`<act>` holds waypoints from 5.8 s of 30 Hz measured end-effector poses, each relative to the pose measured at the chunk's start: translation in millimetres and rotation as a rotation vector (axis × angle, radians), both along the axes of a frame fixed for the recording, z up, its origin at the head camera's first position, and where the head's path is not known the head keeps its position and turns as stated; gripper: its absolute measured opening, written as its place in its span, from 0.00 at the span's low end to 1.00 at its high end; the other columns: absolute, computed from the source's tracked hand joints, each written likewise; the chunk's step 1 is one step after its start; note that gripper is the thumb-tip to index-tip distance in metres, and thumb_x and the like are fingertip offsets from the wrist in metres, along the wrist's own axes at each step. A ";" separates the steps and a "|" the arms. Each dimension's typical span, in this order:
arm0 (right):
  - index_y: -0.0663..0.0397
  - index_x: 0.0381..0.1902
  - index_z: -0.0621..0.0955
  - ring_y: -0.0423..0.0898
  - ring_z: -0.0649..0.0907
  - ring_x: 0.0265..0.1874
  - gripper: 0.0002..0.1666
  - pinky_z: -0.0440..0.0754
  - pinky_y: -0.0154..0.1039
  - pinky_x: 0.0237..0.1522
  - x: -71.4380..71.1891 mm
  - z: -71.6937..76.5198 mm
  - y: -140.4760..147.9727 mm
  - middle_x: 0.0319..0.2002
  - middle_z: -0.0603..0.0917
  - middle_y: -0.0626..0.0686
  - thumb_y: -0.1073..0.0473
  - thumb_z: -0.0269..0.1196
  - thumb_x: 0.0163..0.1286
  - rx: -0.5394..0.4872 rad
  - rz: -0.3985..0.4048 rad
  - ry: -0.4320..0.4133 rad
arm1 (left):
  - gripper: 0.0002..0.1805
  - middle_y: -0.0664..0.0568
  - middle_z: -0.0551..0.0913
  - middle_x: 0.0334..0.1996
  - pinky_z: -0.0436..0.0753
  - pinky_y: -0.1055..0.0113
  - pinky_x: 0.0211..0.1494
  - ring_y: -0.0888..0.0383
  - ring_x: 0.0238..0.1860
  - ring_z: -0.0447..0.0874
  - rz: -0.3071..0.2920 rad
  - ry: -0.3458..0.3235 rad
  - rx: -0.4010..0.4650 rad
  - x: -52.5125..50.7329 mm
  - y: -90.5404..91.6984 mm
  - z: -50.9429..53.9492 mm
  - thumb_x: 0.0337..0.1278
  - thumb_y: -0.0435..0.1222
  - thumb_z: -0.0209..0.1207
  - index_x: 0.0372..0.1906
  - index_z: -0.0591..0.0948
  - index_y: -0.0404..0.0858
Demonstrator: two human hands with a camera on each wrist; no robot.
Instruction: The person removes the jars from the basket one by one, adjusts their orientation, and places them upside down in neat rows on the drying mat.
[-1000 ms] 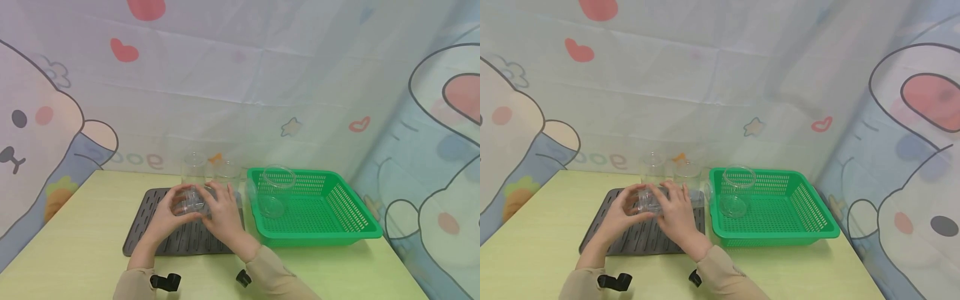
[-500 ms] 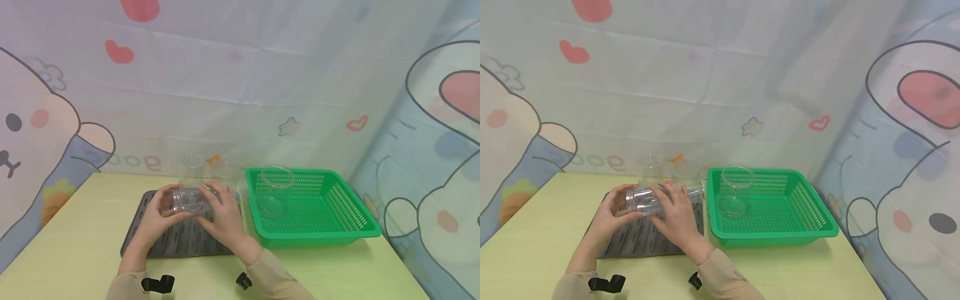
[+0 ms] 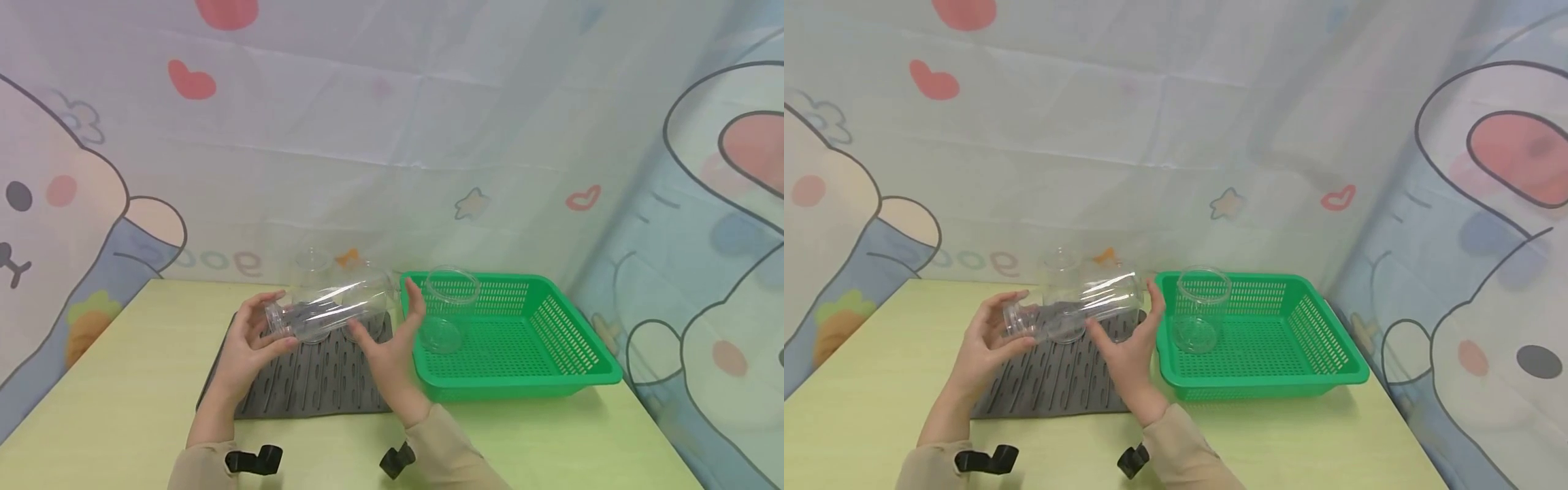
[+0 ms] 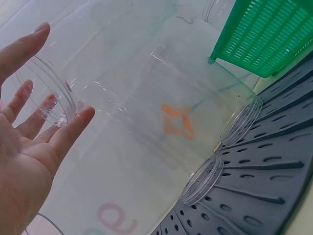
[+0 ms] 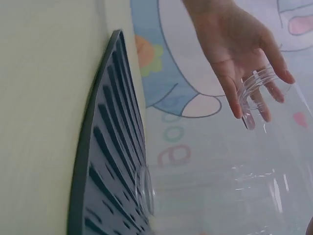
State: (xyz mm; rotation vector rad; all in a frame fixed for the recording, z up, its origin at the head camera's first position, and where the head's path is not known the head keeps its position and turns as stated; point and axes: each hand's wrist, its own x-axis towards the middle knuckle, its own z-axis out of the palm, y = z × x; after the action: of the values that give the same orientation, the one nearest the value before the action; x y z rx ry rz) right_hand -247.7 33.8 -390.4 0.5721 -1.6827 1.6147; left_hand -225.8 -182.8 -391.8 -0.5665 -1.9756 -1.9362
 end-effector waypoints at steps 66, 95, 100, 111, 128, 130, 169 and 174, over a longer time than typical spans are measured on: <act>0.53 0.73 0.57 0.50 0.75 0.64 0.44 0.80 0.42 0.61 -5.4 -16.1 -41.0 0.65 0.70 0.53 0.65 0.63 0.63 -0.668 0.814 -0.556 | 0.38 0.62 0.66 0.68 0.70 0.80 0.64 0.70 0.67 0.64 0.031 -0.039 -0.049 6.2 -19.5 -6.8 0.57 0.23 0.62 0.72 0.62 0.38; 0.55 0.73 0.58 0.50 0.72 0.68 0.58 0.73 0.50 0.68 -11.4 -1.3 -56.3 0.70 0.67 0.59 0.52 0.78 0.51 -0.386 0.685 -0.400 | 0.26 0.68 0.79 0.54 0.77 0.85 0.54 0.72 0.55 0.77 0.304 -0.114 0.193 9.2 -64.0 -45.4 0.62 0.24 0.58 0.65 0.70 0.34; 0.56 0.71 0.62 0.54 0.69 0.69 0.64 0.68 0.53 0.71 -11.7 1.8 -62.9 0.70 0.66 0.60 0.43 0.80 0.42 -0.325 0.643 -0.365 | 0.25 0.70 0.80 0.51 0.76 0.86 0.52 0.73 0.52 0.78 0.381 -0.192 0.231 7.8 -67.1 -50.2 0.62 0.27 0.60 0.64 0.72 0.37; 0.58 0.71 0.63 0.51 0.76 0.64 0.59 0.80 0.36 0.61 -16.7 -1.4 -80.6 0.67 0.70 0.61 0.42 0.77 0.48 -0.130 0.595 -0.258 | 0.23 0.74 0.80 0.47 0.76 0.88 0.50 0.75 0.50 0.78 0.471 -0.303 0.221 2.3 -71.8 -60.7 0.61 0.29 0.62 0.60 0.74 0.44; 0.49 0.72 0.64 0.44 0.70 0.68 0.49 0.74 0.38 0.68 -29.2 -13.9 -110.4 0.67 0.71 0.52 0.67 0.73 0.56 0.196 0.444 -0.208 | 0.30 0.76 0.75 0.46 0.74 0.89 0.49 0.74 0.50 0.74 0.533 -0.438 0.136 0.1 -72.7 -63.0 0.62 0.35 0.63 0.67 0.68 0.37; 0.49 0.73 0.63 0.43 0.70 0.67 0.49 0.75 0.38 0.67 -32.5 -17.8 -114.4 0.67 0.71 0.51 0.66 0.73 0.56 0.201 0.430 -0.209 | 0.32 0.75 0.74 0.47 0.73 0.90 0.49 0.74 0.51 0.73 0.532 -0.450 0.130 0.0 -72.6 -62.9 0.62 0.35 0.63 0.69 0.67 0.35; 0.50 0.78 0.52 0.47 0.66 0.72 0.52 0.71 0.42 0.70 -56.2 -36.8 -149.2 0.75 0.61 0.51 0.49 0.67 0.65 0.494 0.258 -0.546 | 0.34 0.72 0.73 0.50 0.72 0.90 0.50 0.76 0.50 0.73 0.490 -0.489 0.129 1.1 -72.8 -62.3 0.63 0.42 0.63 0.71 0.65 0.37; 0.50 0.78 0.49 0.49 0.65 0.73 0.52 0.71 0.46 0.70 -57.6 -29.5 -153.3 0.75 0.59 0.53 0.47 0.65 0.67 0.523 0.249 -0.592 | 0.34 0.72 0.72 0.50 0.72 0.91 0.50 0.77 0.50 0.73 0.494 -0.491 0.118 1.2 -72.6 -61.6 0.64 0.41 0.62 0.71 0.65 0.37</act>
State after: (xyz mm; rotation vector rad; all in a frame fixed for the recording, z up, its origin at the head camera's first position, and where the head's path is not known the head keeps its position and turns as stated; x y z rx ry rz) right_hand -305.3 -119.5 -419.9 0.6049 -2.6034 1.6081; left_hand -224.6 -255.3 -453.5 0.4376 -1.9888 -1.9583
